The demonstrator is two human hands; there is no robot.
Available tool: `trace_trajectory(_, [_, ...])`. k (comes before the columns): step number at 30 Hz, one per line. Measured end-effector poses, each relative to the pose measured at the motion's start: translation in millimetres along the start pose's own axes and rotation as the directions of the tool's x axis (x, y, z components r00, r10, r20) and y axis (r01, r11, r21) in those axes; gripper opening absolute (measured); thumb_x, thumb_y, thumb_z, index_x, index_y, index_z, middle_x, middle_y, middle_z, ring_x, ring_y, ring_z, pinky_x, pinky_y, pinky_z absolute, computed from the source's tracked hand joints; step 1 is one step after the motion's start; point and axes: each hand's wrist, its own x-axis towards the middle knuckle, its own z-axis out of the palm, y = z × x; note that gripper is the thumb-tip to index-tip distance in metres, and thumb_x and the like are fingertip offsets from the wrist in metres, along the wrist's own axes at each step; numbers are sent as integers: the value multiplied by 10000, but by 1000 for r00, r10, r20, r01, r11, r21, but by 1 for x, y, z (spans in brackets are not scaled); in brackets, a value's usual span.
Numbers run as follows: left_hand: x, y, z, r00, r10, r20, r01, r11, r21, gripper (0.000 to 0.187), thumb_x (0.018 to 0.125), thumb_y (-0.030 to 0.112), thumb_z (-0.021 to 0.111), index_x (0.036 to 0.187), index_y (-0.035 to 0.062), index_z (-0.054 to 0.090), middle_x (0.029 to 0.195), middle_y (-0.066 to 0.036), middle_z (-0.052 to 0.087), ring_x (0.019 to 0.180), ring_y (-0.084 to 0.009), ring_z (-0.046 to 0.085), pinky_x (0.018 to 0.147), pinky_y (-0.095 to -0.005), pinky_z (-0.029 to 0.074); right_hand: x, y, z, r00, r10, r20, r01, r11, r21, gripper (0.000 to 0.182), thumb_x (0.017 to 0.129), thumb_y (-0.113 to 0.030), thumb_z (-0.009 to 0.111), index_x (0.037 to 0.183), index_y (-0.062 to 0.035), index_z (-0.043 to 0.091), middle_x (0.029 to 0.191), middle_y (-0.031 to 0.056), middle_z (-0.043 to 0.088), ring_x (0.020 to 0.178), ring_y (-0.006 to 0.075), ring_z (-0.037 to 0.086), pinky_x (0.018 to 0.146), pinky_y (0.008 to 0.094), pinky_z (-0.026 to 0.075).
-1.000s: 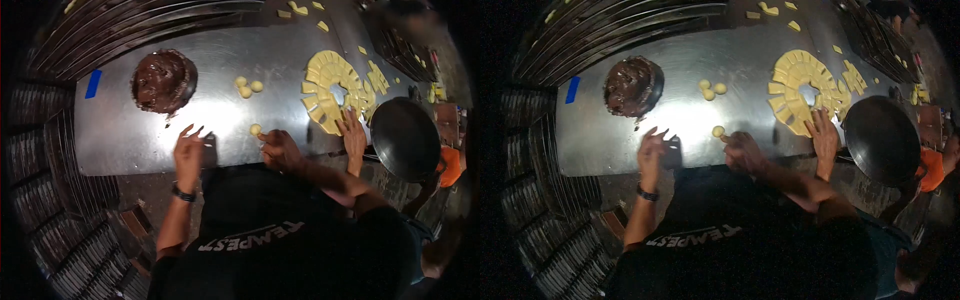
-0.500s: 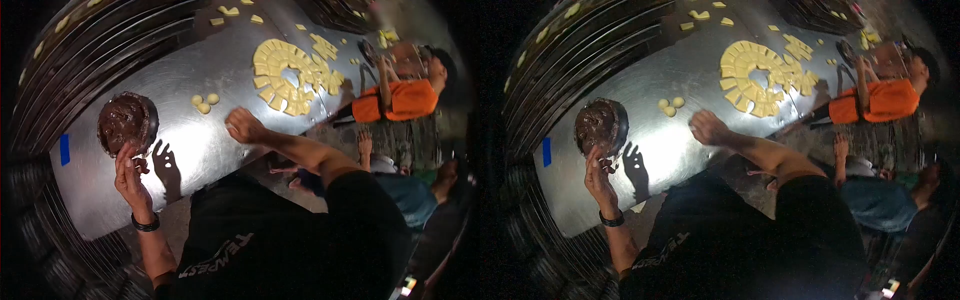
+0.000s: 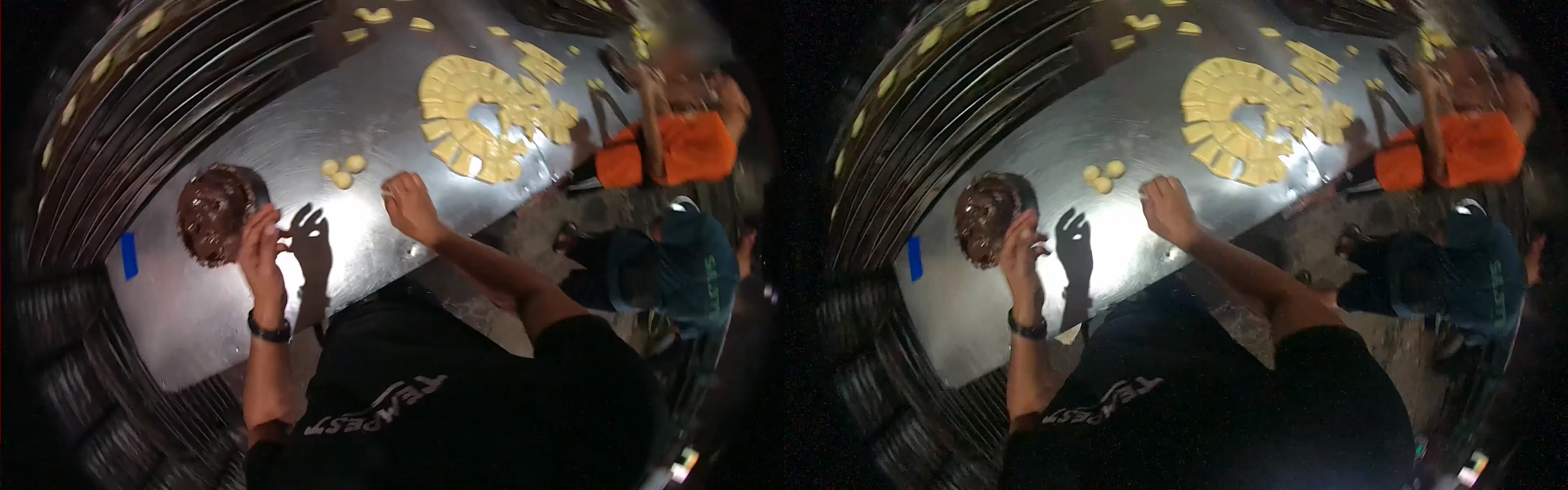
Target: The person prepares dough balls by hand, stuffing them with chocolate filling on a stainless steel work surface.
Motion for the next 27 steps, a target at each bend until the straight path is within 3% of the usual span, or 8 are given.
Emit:
trace_trajectory(4, [21, -17, 23, 984, -167, -61, 167, 986, -10, 426, 942, 360, 524, 1170, 7, 594, 1183, -104, 594, 1014, -203, 565, 807, -349, 485, -17, 12, -43, 934, -62, 353, -15, 977, 212, 262, 745, -159, 665, 970, -33, 618, 956, 144, 563, 924, 316, 545, 872, 410, 431])
trace_trajectory(6, [36, -24, 35, 960, -277, -44, 272, 957, -102, 474, 952, 415, 480, 1179, 14, 593, 1186, -106, 591, 1046, -208, 548, 827, -338, 471, 16, 16, -57, 769, 133, 625, -362, 897, 254, 242, 748, -202, 711, 928, -51, 653, 893, 128, 612, 840, 252, 606, 797, 361, 478])
trace_trajectory(8, [54, -30, 50, 946, -323, -42, 318, 943, -100, 566, 961, 492, 403, 1202, 11, 580, 1180, -108, 591, 1079, -211, 527, 851, -343, 455, 55, 48, -18, 610, 165, 775, -692, 588, 419, 252, 782, -155, 747, 937, -1, 620, 889, 58, 643, 819, 125, 621, 690, 264, 505])
trace_trajectory(12, [89, -57, 71, 940, -339, -33, 340, 938, 73, 778, 942, 629, 217, 1245, -10, 541, 1213, -119, 578, 1136, -238, 496, 925, -396, 401, 154, 6, -7, 960, 25, 280, -128, 925, 357, 319, 795, -328, 696, 915, -33, 690, 912, 112, 672, 835, 248, 631, 750, 348, 496])
trace_trajectory(15, [96, -52, 74, 940, -330, 90, 311, 934, 178, 851, 923, 664, 137, 1261, -10, 532, 1260, -155, 552, 1175, -273, 484, 946, -390, 391, 167, 16, 31, 799, -56, 599, -113, 964, 242, 365, 823, -371, 634, 932, -26, 691, 922, 153, 661, 852, 316, 622, 764, 384, 495])
trace_trajectory(18, [96, -51, 72, 933, -327, 149, 282, 923, 260, 830, 936, 641, 144, 1191, -15, 584, 1181, -177, 597, 1096, -261, 547, 931, -355, 412, 175, 27, 22, 630, -320, 708, 141, 943, 301, 348, 856, -347, 564, 958, -39, 688, 940, 194, 642, 902, 332, 607, 793, 406, 482])
trace_trajectory(22, [92, -41, 69, 903, -369, 222, 299, 908, 292, 822, 943, 631, 149, 1144, -16, 614, 1097, -167, 634, 986, -244, 594, 883, -340, 446, 164, 21, 3, 611, -211, 763, 11, 966, 259, 262, 753, -203, 632, 936, -19, 670, 980, 218, 635, 995, 331, 573, 834, 419, 460])
trace_trajectory(27, [75, -37, 71, 938, -279, 206, 213, 932, 294, 691, 983, 535, 229, 1125, -38, 588, 1049, -172, 632, 951, -264, 591, 878, -343, 444, 106, -10, 28, 927, -43, 372, -15, 988, 151, 444, 639, -194, 744, 1028, -23, 617, 1046, 187, 560, 991, 340, 568, 867, 402, 470])
